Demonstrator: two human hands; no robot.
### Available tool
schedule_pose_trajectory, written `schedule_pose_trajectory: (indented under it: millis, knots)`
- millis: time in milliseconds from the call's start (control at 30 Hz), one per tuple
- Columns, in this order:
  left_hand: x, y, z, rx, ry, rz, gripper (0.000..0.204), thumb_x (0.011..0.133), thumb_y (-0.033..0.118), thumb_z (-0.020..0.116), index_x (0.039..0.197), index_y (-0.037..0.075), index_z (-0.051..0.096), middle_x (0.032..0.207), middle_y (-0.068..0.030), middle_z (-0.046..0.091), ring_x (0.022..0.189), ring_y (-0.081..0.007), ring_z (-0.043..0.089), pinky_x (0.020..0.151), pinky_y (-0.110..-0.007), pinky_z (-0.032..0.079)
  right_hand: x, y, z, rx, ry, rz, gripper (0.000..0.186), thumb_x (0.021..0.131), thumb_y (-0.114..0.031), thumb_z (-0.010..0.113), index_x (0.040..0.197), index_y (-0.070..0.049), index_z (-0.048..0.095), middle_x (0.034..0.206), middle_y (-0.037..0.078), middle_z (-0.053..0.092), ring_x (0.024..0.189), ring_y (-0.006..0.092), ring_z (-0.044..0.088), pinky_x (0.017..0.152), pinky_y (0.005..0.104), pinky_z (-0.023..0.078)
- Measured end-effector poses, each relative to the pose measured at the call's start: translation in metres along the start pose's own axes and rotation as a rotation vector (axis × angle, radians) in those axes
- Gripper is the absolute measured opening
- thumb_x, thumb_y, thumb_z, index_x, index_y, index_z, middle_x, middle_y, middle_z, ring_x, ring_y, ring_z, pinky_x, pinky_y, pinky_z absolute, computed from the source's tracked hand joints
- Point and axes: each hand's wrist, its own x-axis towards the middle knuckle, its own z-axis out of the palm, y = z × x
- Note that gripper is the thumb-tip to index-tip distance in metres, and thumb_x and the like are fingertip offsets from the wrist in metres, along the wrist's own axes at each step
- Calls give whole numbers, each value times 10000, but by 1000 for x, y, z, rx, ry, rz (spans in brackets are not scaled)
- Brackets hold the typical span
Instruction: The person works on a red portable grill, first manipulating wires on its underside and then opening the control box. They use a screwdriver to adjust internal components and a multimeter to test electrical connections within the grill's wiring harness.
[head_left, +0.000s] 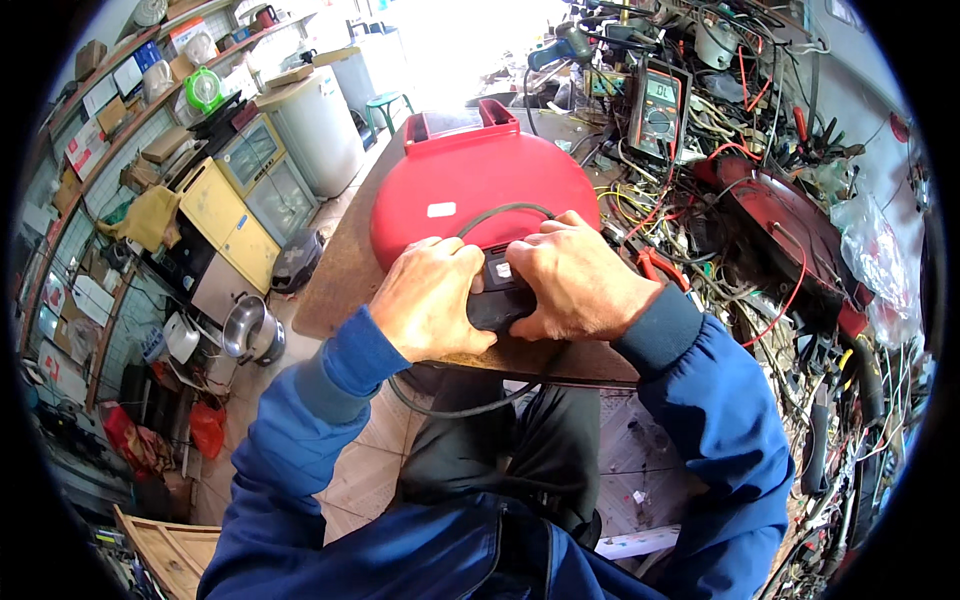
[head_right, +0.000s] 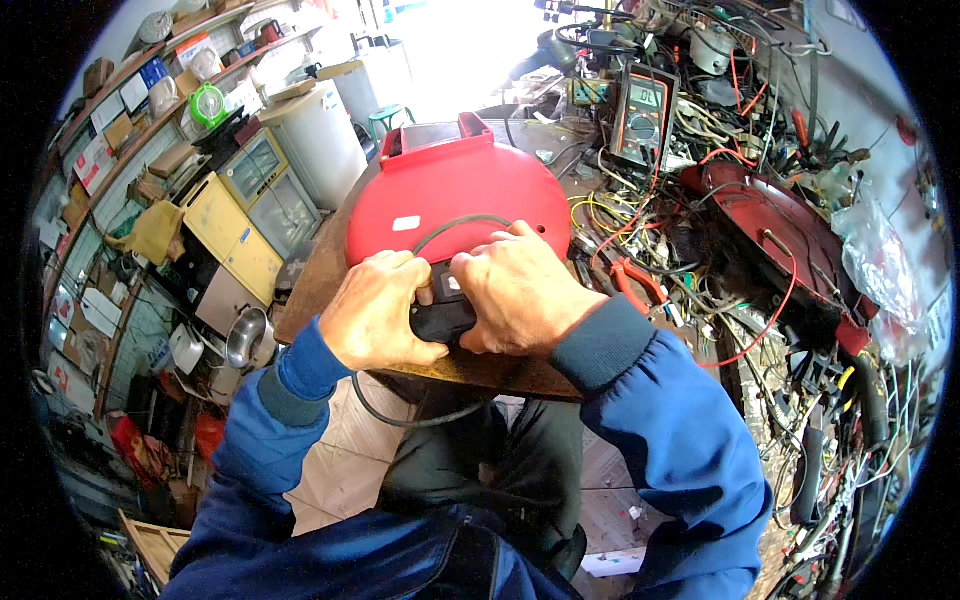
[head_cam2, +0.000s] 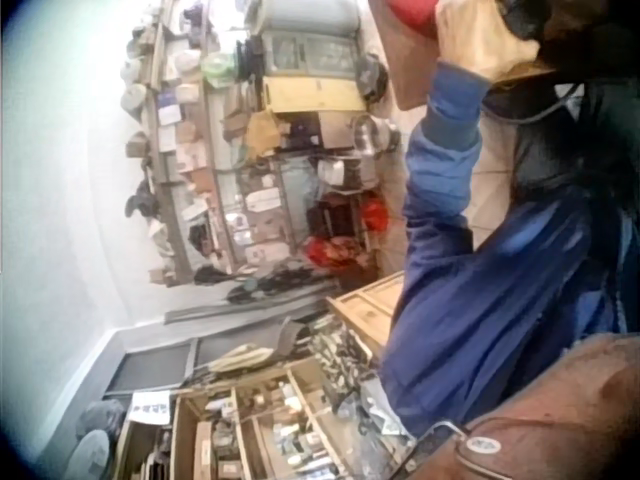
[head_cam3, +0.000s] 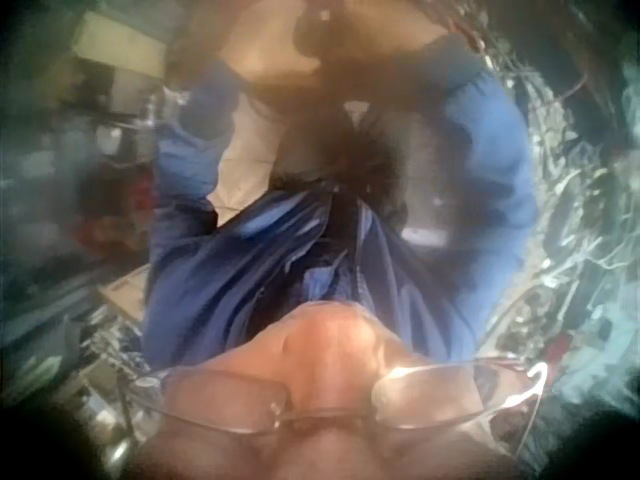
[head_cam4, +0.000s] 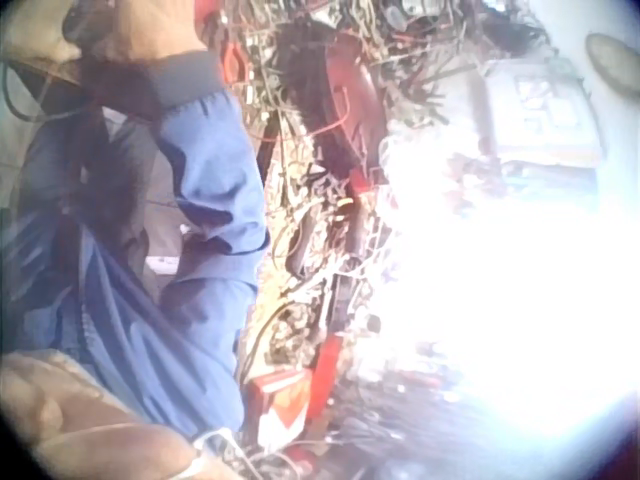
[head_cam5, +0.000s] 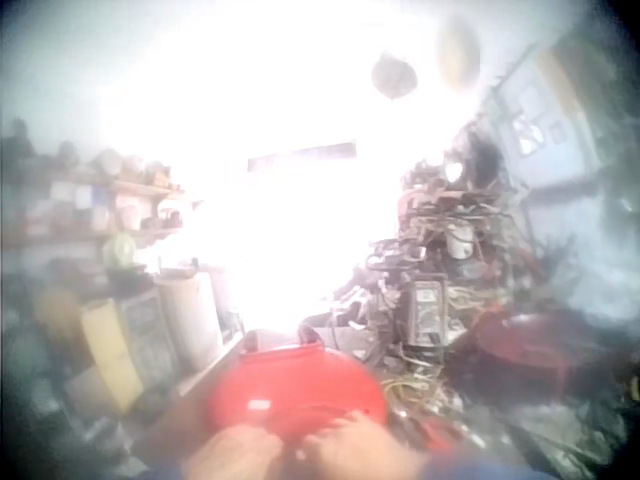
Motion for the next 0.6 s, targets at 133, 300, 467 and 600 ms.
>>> schedule_pose_trajectory:
  millis: [133, 300, 467, 600]
  knots:
    - [0, -4, 5, -20, 46, 42, 484, 581, 293, 948, 854, 55, 627, 885, -147, 663, 902, -383, 671, 826, -474, 541, 0, 9, -21, 30, -177, 88, 578, 660, -466, 948, 958, -24, 725, 988, 173, 764, 1058, 380, 713, 976, 513, 499]
    - [-2, -4, 5, -15, 30, 21, 471, 589, 288, 932, 865, 63, 625, 900, -140, 660, 921, -371, 658, 873, -464, 526, -5, 37, -15, 26, -86, -62, 621, 628, -555, 934, 823, -35, 656, 871, 138, 684, 935, 359, 666, 908, 480, 487]
    - [-2, -3, 5, -23, 44, 23, 495, 572, 285, 948, 864, 73, 609, 903, -129, 652, 921, -358, 647, 861, -455, 520, -7, 47, -22, 60, -124, -44, 638, 619, -563, 940, 839, -32, 661, 872, 135, 653, 935, 358, 648, 899, 467, 488]
    - [-3, -2, 4, -16, 48, 21, 496, 571, 285, 947, 865, 75, 607, 906, -131, 648, 924, -356, 645, 875, -454, 516, -4, 44, -26, 35, -162, -44, 600, 627, -520, 948, 848, -39, 666, 888, 133, 649, 956, 356, 642, 901, 470, 488]
